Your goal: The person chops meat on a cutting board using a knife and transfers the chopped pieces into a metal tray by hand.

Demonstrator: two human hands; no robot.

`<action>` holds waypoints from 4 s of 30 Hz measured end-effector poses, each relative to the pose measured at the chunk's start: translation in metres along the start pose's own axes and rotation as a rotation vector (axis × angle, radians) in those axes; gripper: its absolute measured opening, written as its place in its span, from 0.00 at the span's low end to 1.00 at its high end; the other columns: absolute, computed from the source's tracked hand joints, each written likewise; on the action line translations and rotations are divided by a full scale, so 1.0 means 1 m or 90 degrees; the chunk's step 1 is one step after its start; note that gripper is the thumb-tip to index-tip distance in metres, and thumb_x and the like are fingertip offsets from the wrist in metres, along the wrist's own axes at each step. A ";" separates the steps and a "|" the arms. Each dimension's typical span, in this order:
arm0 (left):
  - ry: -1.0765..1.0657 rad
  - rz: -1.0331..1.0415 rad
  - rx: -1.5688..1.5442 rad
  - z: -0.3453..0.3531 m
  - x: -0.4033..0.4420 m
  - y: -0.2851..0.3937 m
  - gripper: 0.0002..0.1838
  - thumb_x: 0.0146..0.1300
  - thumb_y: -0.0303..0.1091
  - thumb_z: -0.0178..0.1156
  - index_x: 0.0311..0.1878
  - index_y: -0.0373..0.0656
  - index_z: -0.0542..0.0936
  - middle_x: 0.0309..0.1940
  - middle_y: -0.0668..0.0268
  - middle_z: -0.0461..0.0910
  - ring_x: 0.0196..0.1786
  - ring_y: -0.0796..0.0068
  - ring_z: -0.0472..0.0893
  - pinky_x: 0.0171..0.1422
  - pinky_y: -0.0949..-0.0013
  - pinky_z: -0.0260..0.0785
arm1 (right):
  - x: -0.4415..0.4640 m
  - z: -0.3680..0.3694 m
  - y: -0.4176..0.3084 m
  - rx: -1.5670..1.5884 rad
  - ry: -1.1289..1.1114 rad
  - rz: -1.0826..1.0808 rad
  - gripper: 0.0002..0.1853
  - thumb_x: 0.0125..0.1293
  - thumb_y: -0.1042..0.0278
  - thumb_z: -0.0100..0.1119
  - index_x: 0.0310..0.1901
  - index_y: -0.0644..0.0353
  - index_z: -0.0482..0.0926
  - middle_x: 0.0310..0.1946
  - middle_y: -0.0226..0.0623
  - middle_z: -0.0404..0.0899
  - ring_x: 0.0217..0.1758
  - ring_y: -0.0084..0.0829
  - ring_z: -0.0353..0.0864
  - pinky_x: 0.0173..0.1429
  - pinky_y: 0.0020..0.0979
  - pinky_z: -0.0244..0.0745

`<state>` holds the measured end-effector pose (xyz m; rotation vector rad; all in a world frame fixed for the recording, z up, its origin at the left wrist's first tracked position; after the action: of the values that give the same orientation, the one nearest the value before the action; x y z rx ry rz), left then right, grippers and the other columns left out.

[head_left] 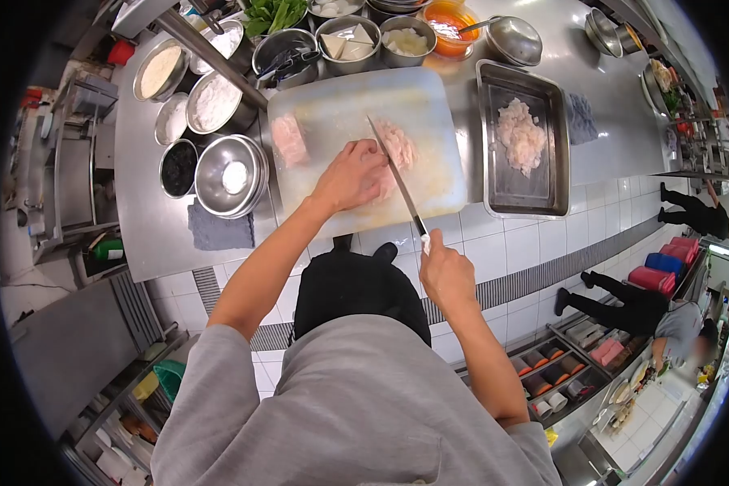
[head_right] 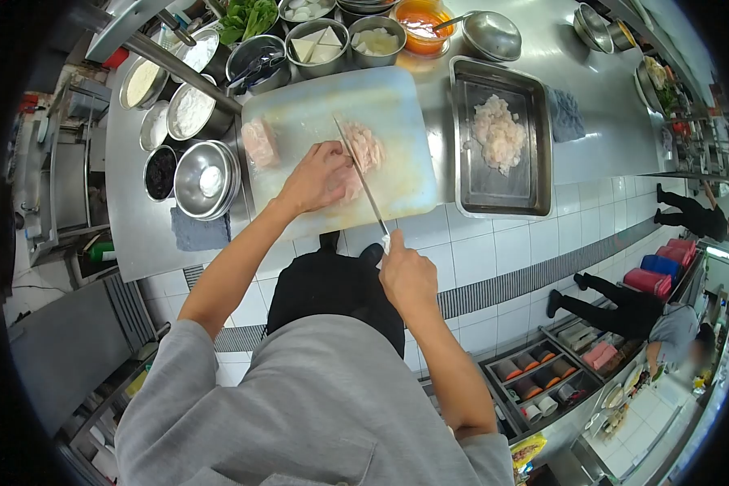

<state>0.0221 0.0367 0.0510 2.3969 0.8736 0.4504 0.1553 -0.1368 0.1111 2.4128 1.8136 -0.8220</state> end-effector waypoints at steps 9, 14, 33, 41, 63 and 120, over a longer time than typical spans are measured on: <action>0.035 -0.002 -0.025 -0.001 -0.005 -0.002 0.23 0.51 0.35 0.67 0.54 0.48 0.79 0.59 0.58 0.71 0.62 0.50 0.71 0.67 0.54 0.70 | 0.044 0.000 -0.013 -0.057 0.000 -0.056 0.11 0.66 0.71 0.54 0.47 0.66 0.70 0.25 0.55 0.83 0.30 0.55 0.86 0.36 0.49 0.81; 0.071 0.002 -0.031 0.001 -0.006 -0.003 0.21 0.53 0.35 0.67 0.53 0.49 0.80 0.57 0.58 0.72 0.62 0.51 0.71 0.67 0.54 0.70 | 0.027 0.012 0.004 -0.063 -0.063 -0.016 0.13 0.68 0.69 0.52 0.50 0.67 0.71 0.27 0.56 0.84 0.32 0.55 0.87 0.38 0.51 0.81; 0.059 -0.026 -0.069 0.000 -0.015 -0.015 0.19 0.55 0.36 0.67 0.51 0.47 0.80 0.57 0.58 0.71 0.61 0.53 0.72 0.66 0.56 0.70 | 0.021 0.009 0.005 -0.005 -0.021 -0.020 0.12 0.73 0.64 0.51 0.49 0.63 0.69 0.24 0.57 0.82 0.30 0.58 0.84 0.37 0.54 0.79; 0.077 0.026 -0.014 0.000 -0.013 -0.012 0.21 0.54 0.35 0.66 0.53 0.46 0.79 0.57 0.58 0.73 0.60 0.53 0.73 0.65 0.56 0.70 | 0.028 0.026 -0.007 -0.044 0.002 -0.035 0.12 0.70 0.67 0.51 0.50 0.66 0.71 0.24 0.55 0.83 0.29 0.54 0.86 0.35 0.50 0.81; 0.131 0.020 -0.035 0.000 -0.016 -0.014 0.20 0.54 0.36 0.68 0.52 0.47 0.79 0.55 0.60 0.74 0.59 0.54 0.73 0.64 0.56 0.70 | 0.057 0.059 0.015 -0.039 -0.011 -0.046 0.14 0.72 0.63 0.51 0.51 0.64 0.69 0.25 0.56 0.83 0.30 0.57 0.85 0.35 0.53 0.80; 0.177 0.032 -0.057 0.008 -0.027 -0.028 0.19 0.53 0.32 0.70 0.50 0.45 0.81 0.54 0.58 0.73 0.56 0.55 0.75 0.60 0.57 0.72 | 0.031 0.072 0.021 -0.021 -0.058 -0.027 0.13 0.74 0.63 0.48 0.51 0.64 0.69 0.26 0.56 0.83 0.31 0.57 0.85 0.38 0.54 0.80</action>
<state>-0.0075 0.0341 0.0244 2.3117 0.8912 0.8404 0.1515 -0.1384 0.0298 2.2840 1.8359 -0.8826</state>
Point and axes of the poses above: each hand's wrist, its own x-axis towards the middle knuckle, its own z-axis out of the palm, y = z × x, the point moved 7 cm from there along x, towards the middle knuckle
